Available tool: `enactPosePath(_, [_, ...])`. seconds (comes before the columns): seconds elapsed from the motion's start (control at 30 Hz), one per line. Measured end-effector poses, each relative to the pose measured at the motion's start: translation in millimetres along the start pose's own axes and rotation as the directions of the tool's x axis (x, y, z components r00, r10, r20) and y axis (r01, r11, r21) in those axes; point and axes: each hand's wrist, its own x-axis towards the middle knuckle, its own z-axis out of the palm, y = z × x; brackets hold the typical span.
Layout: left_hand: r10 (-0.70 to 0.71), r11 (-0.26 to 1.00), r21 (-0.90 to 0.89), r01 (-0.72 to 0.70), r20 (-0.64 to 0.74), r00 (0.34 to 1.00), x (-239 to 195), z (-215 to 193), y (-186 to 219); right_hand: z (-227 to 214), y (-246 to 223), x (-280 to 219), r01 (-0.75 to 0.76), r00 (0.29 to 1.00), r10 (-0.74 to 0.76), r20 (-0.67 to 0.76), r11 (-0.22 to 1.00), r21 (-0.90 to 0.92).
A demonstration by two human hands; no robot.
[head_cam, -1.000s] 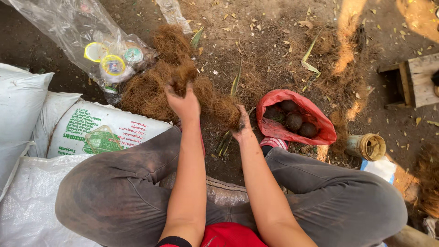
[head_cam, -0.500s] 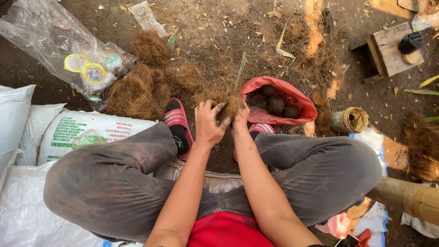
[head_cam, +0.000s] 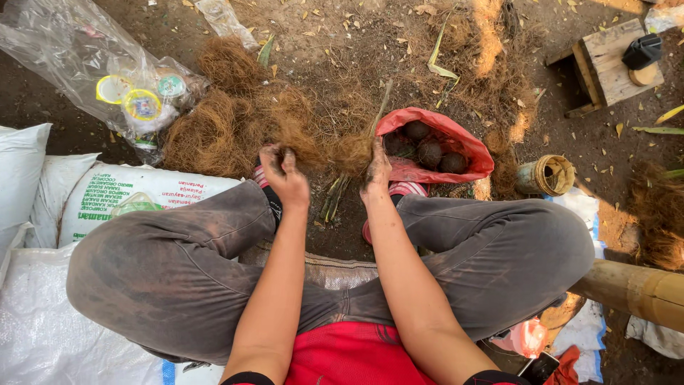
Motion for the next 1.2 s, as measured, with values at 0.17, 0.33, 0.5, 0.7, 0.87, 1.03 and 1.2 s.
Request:
enactPosePath(0.17, [-0.083,0.965,0.262,0.017,0.241,0.967,-11,7,0,16,-16,-27,-0.147,0.987,0.140,0.083,0.986,0.080])
enactPosePath(0.33, [-0.093,0.809,0.560,-0.178,0.421,0.902,-39,23,1,2,2,-15,0.046,0.983,-0.052,0.177,0.998,0.040])
enactPosePath(0.5, [-0.079,0.863,0.487,-0.135,0.394,0.916,-49,25,-23,-18,28,6,0.144,0.943,-0.146,0.298,0.989,0.028])
enactPosePath(0.7, [-0.131,0.991,0.056,0.118,0.365,0.922,-52,25,-40,-20,42,-5,0.077,0.895,-0.146,0.421,0.981,0.177])
enactPosePath(0.87, [-0.087,0.996,0.067,0.065,0.411,0.907,-52,19,-50,-9,32,-29,0.228,0.794,-0.207,0.572,0.973,0.036])
enactPosePath(1.03, [-0.128,0.824,-0.421,0.379,0.514,0.848,-55,16,-73,-2,18,-35,0.339,0.837,-0.227,0.498,0.930,-0.145])
enactPosePath(1.2, [-0.642,0.499,-0.462,0.733,0.372,0.671,-36,22,-66,-6,10,-38,0.496,0.702,-0.252,0.666,0.844,-0.204])
